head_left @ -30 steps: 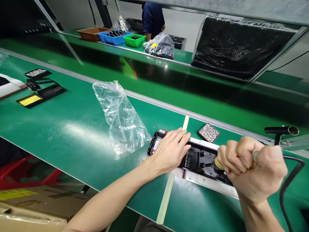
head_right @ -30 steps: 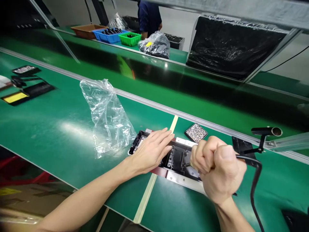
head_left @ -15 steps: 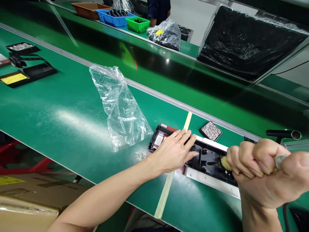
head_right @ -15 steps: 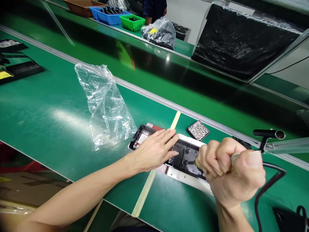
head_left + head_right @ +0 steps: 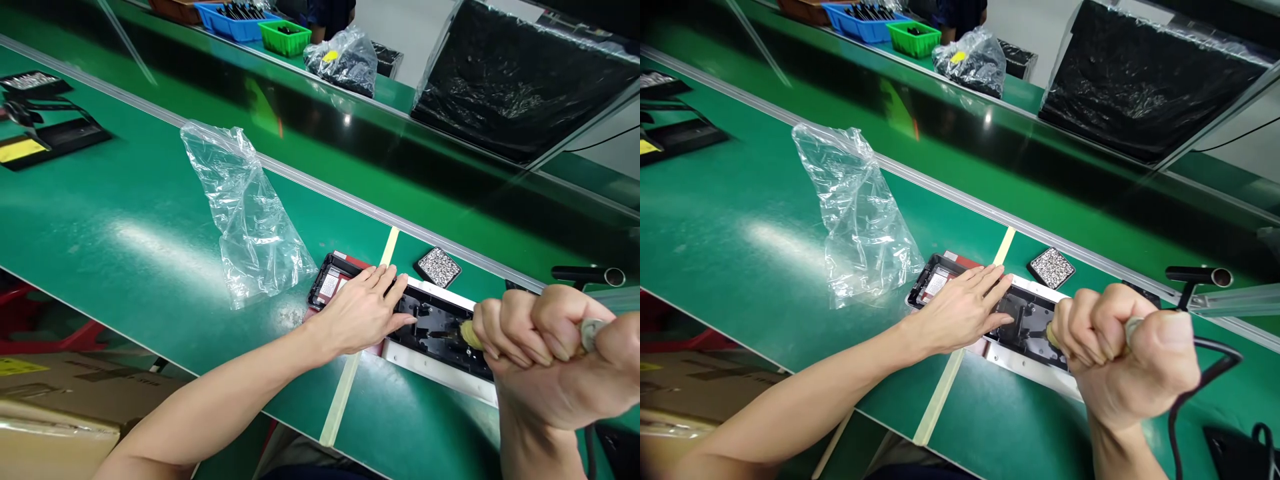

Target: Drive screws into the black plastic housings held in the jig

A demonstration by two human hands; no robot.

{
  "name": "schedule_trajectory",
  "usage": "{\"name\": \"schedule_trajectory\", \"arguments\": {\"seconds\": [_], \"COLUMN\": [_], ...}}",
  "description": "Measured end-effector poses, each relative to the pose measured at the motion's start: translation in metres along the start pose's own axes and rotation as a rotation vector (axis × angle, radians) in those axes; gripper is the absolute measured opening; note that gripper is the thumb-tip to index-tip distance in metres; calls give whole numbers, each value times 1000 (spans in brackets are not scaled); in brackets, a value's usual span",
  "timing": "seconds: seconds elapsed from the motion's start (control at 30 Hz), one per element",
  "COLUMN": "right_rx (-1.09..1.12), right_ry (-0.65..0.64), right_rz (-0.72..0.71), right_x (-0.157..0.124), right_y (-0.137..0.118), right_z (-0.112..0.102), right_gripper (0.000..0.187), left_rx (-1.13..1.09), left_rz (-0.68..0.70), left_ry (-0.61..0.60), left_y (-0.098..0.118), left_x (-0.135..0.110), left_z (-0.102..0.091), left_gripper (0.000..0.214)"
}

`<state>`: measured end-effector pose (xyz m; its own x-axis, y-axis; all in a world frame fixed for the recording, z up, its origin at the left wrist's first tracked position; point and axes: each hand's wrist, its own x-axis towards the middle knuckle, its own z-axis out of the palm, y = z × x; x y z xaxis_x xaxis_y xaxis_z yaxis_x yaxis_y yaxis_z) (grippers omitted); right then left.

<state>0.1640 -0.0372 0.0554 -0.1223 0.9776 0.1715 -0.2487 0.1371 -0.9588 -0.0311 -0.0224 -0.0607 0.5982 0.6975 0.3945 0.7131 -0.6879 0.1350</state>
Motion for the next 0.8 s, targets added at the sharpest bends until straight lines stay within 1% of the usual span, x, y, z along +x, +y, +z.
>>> {"name": "schedule_trajectory", "arguments": {"seconds": [0.07, 0.17, 0.33, 0.63, 0.8], "right_rx": [3, 4, 27, 26, 12], "right_ry": [0, -35, 7, 35, 29], "right_rz": [-4, -7, 13, 11, 19], "right_x": [0, 0, -1, -3, -1], "right_y": [0, 1, 0, 0, -2], "right_z": [-2, -2, 4, 9, 14], "right_gripper": [66, 60, 64, 58, 62], "left_rx": [-8, -11, -29, -30, -9], "left_rz": [-1, -4, -22, -15, -5], "left_ry": [-8, -20, -59, -44, -41], "left_y": [0, 0, 0, 0, 0], "left_x": [0, 0, 0, -1, -1], "left_z": [0, -1, -3, -2, -1], "left_gripper": [72, 72, 72, 69, 67]}}
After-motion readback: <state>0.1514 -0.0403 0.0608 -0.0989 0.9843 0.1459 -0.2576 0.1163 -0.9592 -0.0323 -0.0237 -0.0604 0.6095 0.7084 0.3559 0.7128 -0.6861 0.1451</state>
